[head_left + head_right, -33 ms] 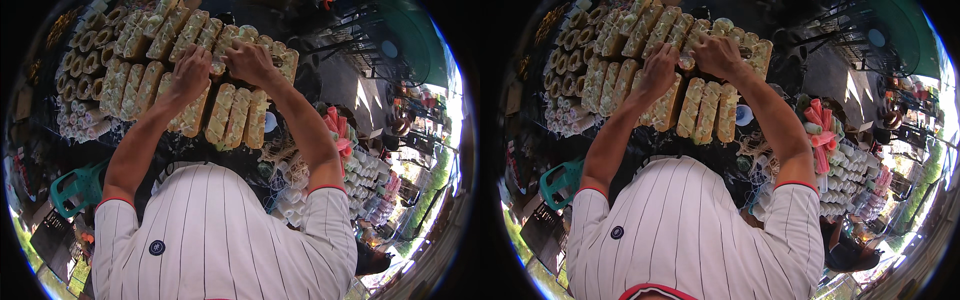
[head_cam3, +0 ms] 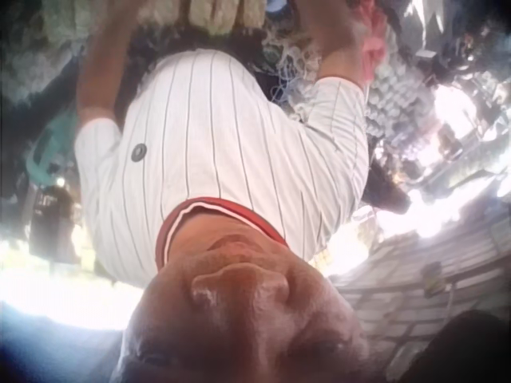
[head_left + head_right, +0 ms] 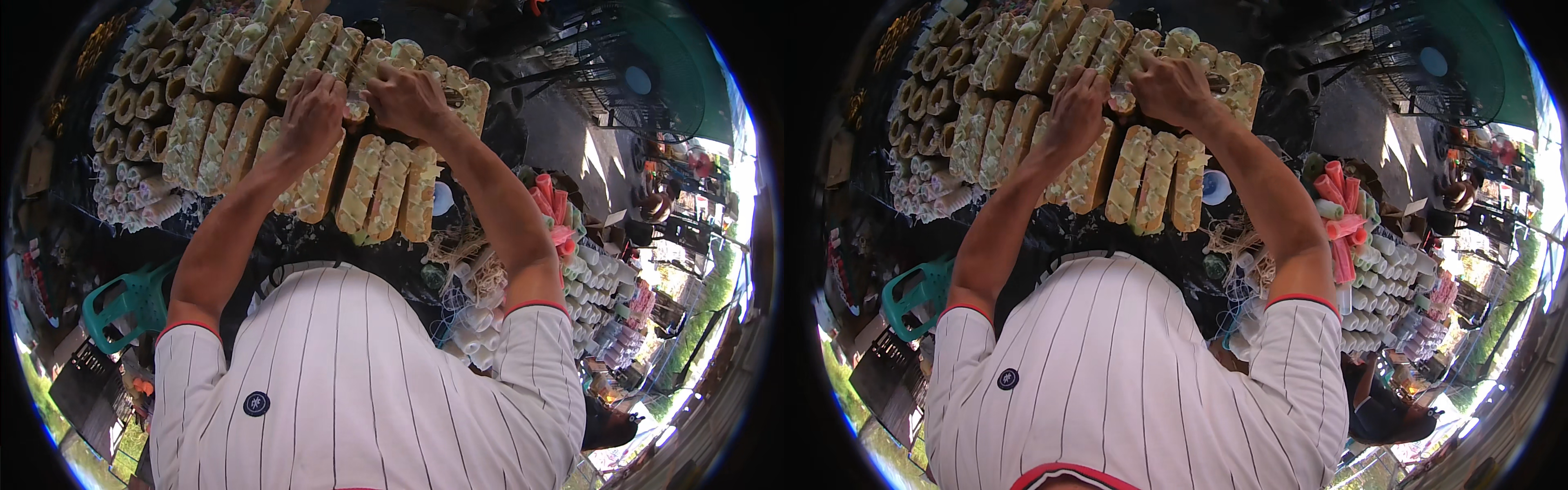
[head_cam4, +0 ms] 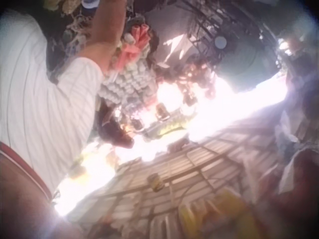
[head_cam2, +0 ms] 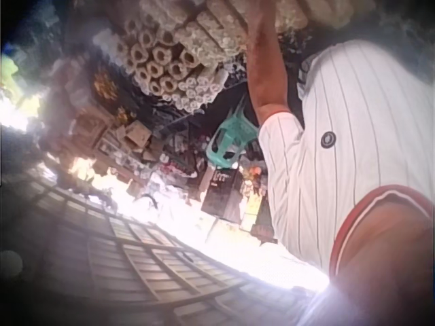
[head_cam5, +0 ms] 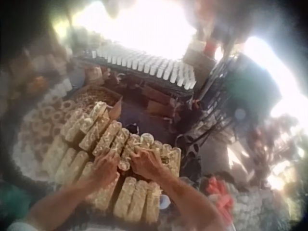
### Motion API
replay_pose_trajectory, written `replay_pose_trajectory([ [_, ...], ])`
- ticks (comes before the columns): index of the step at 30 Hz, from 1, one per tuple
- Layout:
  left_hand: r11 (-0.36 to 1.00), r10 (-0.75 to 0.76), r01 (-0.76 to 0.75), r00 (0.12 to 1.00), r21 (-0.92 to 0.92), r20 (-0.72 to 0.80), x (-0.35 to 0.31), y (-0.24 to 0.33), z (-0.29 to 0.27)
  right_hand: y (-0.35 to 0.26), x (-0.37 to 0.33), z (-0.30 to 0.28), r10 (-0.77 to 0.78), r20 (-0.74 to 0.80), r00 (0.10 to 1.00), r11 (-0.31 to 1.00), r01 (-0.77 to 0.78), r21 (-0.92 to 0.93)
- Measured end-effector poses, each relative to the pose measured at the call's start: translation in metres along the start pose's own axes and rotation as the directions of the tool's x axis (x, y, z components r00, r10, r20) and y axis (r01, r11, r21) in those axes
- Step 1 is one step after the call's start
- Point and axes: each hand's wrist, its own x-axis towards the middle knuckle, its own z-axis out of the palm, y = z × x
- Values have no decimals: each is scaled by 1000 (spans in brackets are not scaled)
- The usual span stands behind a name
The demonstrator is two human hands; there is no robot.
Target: The person assembles sandwiches by spreading a white creamy substance onto sliced bread rolls using a knife. The person then places the filled rolls in rows on a table.
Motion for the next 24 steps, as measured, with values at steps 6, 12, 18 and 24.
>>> replay_pose_trajectory([
  [6,996,20,-15,998,91,-63,8,-13,-1,13,-9,-1,-94,-26,995,995,94,15],
  [12,989,-147,144,985,-35,-92,-28,-18,-82,22,-64,-42,347,70,935,910,-354,216],
  [18,946,-296,322,902,-34,315,-147,-25,-135,22,-113,-56,728,215,651,556,-744,371],
  [24,964,-193,243,919,-106,345,-132,-5,-131,-3,-123,-41,794,158,587,480,-765,430],
])
